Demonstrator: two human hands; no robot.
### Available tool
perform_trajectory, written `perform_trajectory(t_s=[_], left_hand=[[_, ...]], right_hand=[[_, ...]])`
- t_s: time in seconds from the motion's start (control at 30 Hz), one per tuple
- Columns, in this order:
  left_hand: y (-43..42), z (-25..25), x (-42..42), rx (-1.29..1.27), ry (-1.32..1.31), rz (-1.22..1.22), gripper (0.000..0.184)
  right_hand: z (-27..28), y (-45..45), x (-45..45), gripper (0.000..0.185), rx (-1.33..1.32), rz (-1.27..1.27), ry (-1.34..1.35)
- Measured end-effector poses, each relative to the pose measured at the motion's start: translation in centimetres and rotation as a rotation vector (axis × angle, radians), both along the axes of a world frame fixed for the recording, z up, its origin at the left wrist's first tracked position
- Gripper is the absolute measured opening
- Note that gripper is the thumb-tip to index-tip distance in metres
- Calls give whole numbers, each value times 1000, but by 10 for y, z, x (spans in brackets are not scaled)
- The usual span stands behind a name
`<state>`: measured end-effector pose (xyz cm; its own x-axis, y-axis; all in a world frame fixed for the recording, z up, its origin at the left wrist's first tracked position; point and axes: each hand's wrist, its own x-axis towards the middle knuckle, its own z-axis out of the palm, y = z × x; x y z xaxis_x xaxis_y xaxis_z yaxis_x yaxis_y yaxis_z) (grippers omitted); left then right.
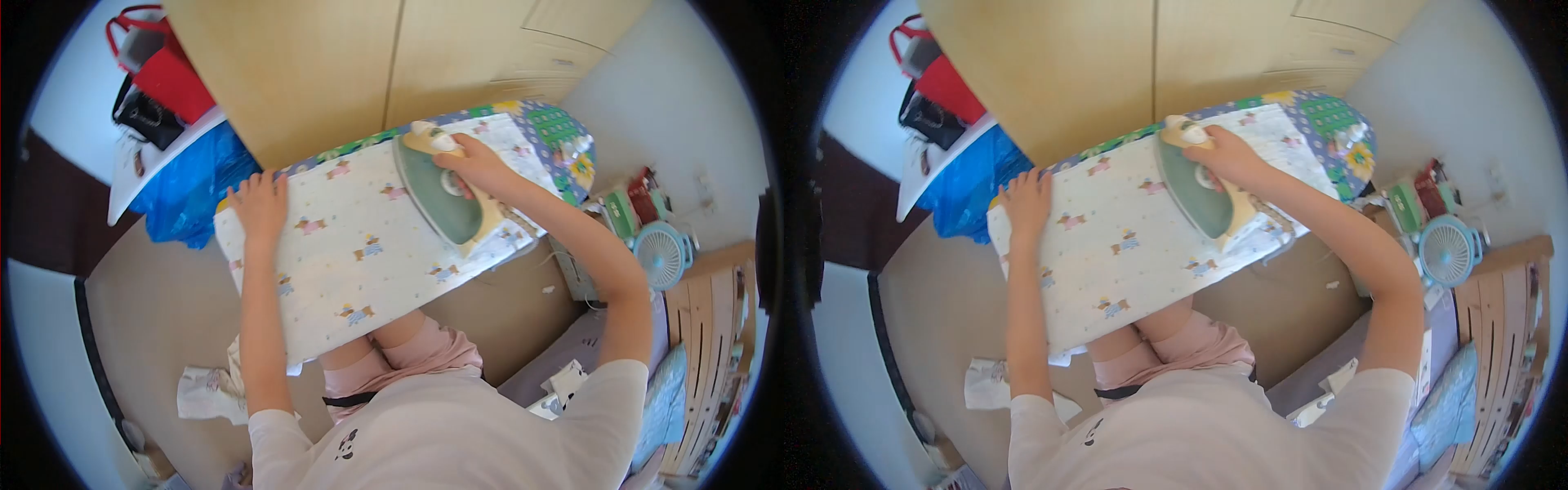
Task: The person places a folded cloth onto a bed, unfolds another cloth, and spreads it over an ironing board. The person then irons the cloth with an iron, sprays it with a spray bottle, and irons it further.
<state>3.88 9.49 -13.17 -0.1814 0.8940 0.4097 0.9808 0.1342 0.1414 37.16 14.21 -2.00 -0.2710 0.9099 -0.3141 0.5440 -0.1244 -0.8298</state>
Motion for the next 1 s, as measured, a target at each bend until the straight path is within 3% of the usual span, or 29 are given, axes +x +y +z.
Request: perform_trajectory(t_s=[0.4,0.47,0.57,1.0], left_hand=[[2,-2,1,-48,43,79,28],[1,2,5,63,-15,-127,30],[-2,7,6,-35,-6,-311,34],[-2,4,5,-11,-68,-278,40]], right_hand=[[6,-3,0,41,-22,61,59],[8,-3,-1,41,-34,53,13],[6,-2,-1,42,-21,61,23],[7,-3,-4,44,-41,39,19]])
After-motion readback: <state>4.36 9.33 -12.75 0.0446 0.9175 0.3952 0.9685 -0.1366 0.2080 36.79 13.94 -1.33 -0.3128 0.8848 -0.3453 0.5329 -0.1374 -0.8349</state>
